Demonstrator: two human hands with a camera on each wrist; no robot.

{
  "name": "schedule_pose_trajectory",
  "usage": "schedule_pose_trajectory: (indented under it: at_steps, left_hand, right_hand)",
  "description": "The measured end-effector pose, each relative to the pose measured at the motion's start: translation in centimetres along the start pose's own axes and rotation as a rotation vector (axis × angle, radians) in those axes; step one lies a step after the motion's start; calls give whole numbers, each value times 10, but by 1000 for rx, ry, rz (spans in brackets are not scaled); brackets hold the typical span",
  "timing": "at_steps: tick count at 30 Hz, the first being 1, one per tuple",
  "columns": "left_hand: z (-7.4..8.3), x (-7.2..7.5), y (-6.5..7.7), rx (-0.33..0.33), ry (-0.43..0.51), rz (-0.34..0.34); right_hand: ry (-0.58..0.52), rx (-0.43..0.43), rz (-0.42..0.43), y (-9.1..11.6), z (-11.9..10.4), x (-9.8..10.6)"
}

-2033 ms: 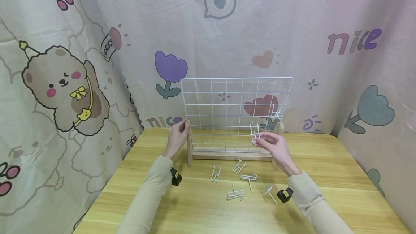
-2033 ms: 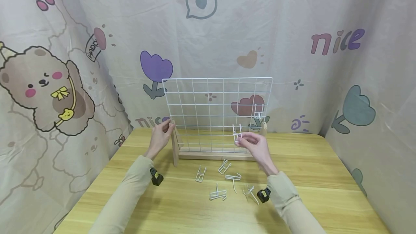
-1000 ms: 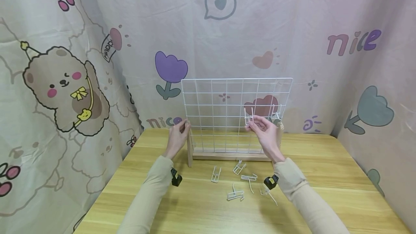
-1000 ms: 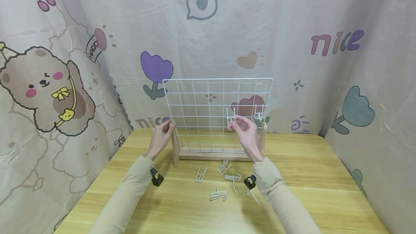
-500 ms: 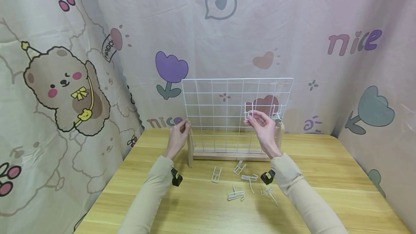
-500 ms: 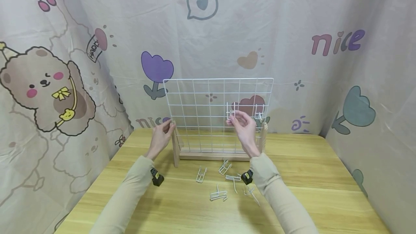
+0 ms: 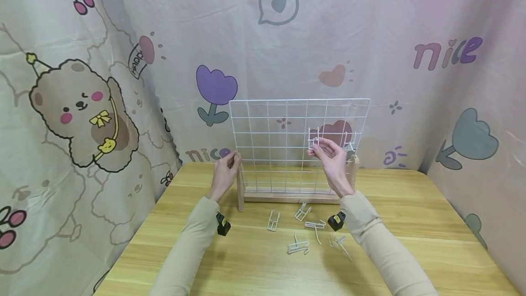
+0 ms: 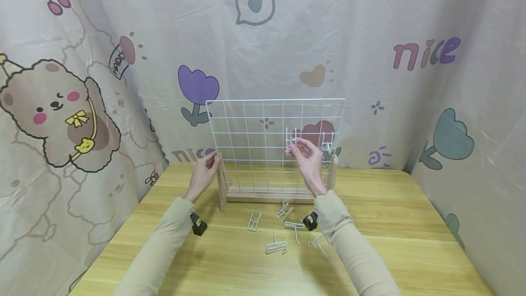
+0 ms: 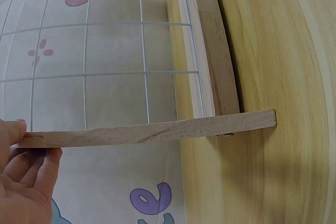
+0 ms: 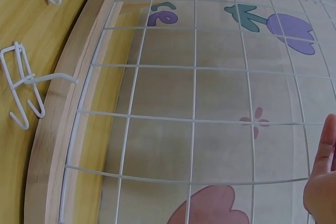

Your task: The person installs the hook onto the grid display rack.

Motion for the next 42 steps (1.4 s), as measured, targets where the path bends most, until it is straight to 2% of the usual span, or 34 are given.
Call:
schedule_pose_trajectory:
  at_steps: [18,27,42]
  left_hand:
    - [-1,0,0,13,5,-12]
    - [-1,0,0,20,8,-20]
    - [-1,0,0,23,4,-9]
  right_hand:
    - [-4,-14,9,-1,9,0]
    - [-44,-6,20,0,11,0]
    - [-12,-27,30,2,12,2]
Point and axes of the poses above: each hand's wrist, its own y-axis away from the middle knuckle, its own x-axis out of the back of the hand, z = x × y, the point moved 3 cm from there along -y, towards the middle knuckle, and after that the axes turned 3 degrees about x, right-handed, at the moved point
